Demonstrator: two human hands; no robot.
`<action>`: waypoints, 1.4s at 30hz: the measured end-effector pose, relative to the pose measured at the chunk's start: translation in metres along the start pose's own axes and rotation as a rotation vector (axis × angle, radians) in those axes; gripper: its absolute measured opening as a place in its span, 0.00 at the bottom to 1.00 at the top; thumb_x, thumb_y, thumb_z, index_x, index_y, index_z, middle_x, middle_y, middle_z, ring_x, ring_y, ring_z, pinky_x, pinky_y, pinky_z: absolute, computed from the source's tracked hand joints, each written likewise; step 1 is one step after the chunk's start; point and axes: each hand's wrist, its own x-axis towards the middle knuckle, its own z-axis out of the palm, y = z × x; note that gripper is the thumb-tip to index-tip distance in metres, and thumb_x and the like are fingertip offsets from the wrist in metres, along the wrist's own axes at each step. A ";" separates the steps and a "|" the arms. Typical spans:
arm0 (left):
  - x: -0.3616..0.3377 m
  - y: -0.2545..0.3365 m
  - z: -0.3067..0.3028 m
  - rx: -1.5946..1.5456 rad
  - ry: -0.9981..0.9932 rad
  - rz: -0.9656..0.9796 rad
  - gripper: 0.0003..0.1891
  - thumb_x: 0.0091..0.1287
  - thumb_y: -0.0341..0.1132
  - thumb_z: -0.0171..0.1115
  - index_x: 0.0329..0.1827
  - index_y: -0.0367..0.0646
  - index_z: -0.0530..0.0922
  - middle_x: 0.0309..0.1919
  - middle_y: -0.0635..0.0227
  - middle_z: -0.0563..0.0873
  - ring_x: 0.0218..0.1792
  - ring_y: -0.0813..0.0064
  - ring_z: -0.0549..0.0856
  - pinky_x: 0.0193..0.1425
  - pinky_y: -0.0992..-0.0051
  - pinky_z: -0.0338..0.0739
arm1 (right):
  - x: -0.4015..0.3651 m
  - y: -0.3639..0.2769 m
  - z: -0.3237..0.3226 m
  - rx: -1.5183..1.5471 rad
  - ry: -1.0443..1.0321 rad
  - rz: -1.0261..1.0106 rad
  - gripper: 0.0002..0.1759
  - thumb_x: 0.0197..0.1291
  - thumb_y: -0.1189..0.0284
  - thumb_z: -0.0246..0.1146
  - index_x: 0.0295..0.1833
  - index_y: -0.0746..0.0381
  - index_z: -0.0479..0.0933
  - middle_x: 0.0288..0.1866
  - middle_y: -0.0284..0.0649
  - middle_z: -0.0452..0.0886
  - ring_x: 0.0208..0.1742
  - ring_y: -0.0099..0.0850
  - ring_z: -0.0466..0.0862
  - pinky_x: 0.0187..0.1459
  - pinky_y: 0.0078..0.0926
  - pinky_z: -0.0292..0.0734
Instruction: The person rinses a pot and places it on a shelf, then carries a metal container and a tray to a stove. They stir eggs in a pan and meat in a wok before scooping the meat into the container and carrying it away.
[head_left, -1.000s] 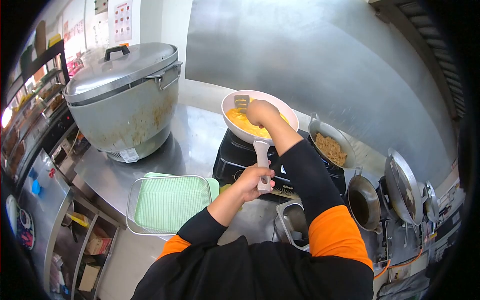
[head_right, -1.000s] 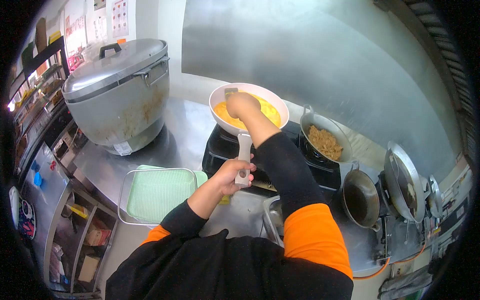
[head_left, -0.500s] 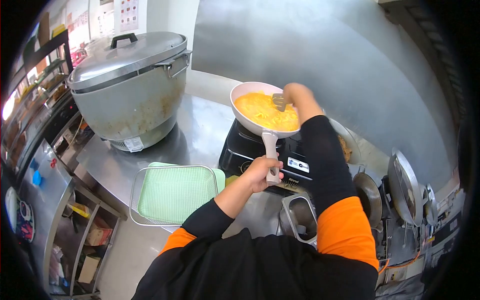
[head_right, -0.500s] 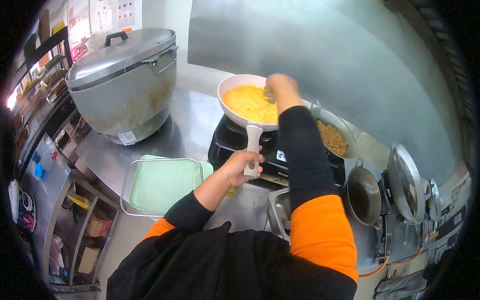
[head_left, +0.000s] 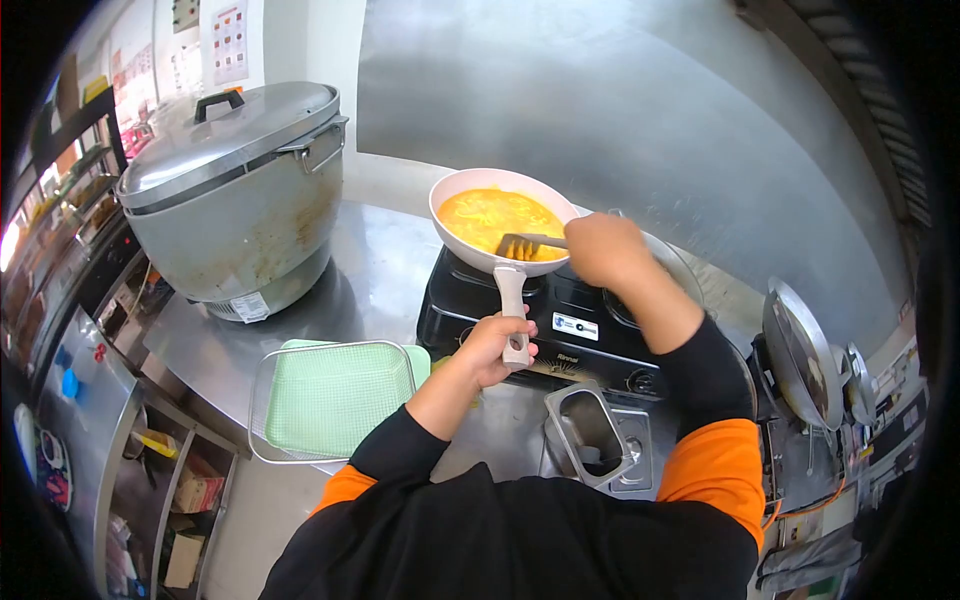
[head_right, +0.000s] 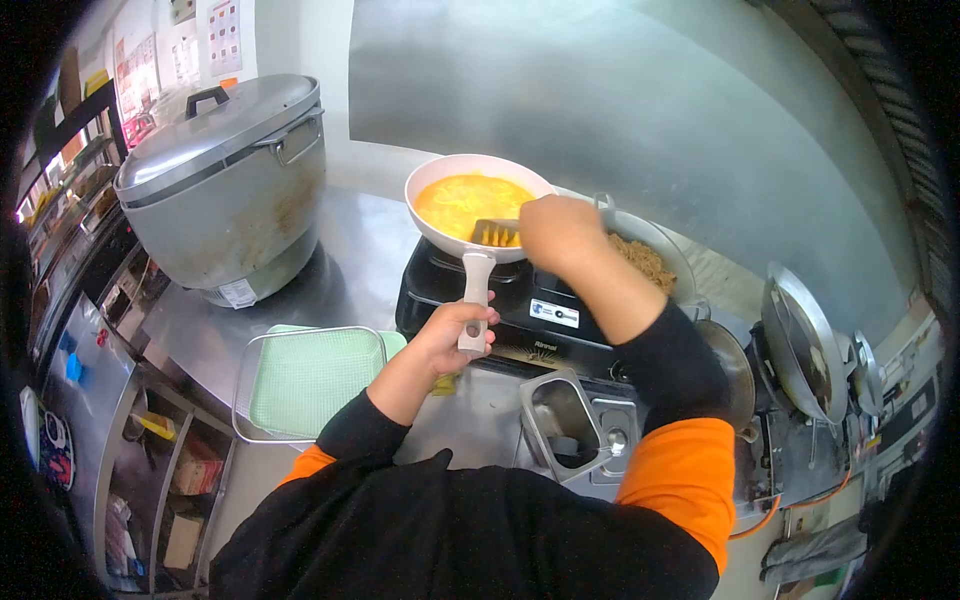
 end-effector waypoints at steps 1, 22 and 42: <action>0.000 0.000 -0.001 -0.003 -0.006 -0.006 0.21 0.54 0.27 0.55 0.51 0.44 0.61 0.28 0.66 0.75 0.23 0.71 0.77 0.26 0.70 0.73 | 0.005 -0.003 0.009 0.028 0.007 0.007 0.10 0.48 0.74 0.53 0.35 0.61 0.78 0.33 0.46 0.80 0.37 0.41 0.80 0.37 0.36 0.75; 0.000 0.000 0.001 0.022 0.029 -0.017 0.16 0.55 0.30 0.55 0.47 0.47 0.65 0.26 0.70 0.76 0.19 0.76 0.77 0.23 0.75 0.73 | 0.052 -0.017 0.069 0.266 0.022 -0.011 0.12 0.48 0.76 0.51 0.39 0.62 0.76 0.35 0.45 0.79 0.39 0.39 0.80 0.37 0.36 0.75; -0.003 0.000 0.005 0.011 0.038 -0.019 0.16 0.55 0.29 0.55 0.47 0.47 0.65 0.27 0.70 0.74 0.20 0.77 0.75 0.22 0.77 0.71 | 0.026 0.030 0.043 0.181 -0.047 0.115 0.12 0.49 0.76 0.52 0.38 0.62 0.77 0.36 0.46 0.79 0.40 0.40 0.80 0.39 0.35 0.75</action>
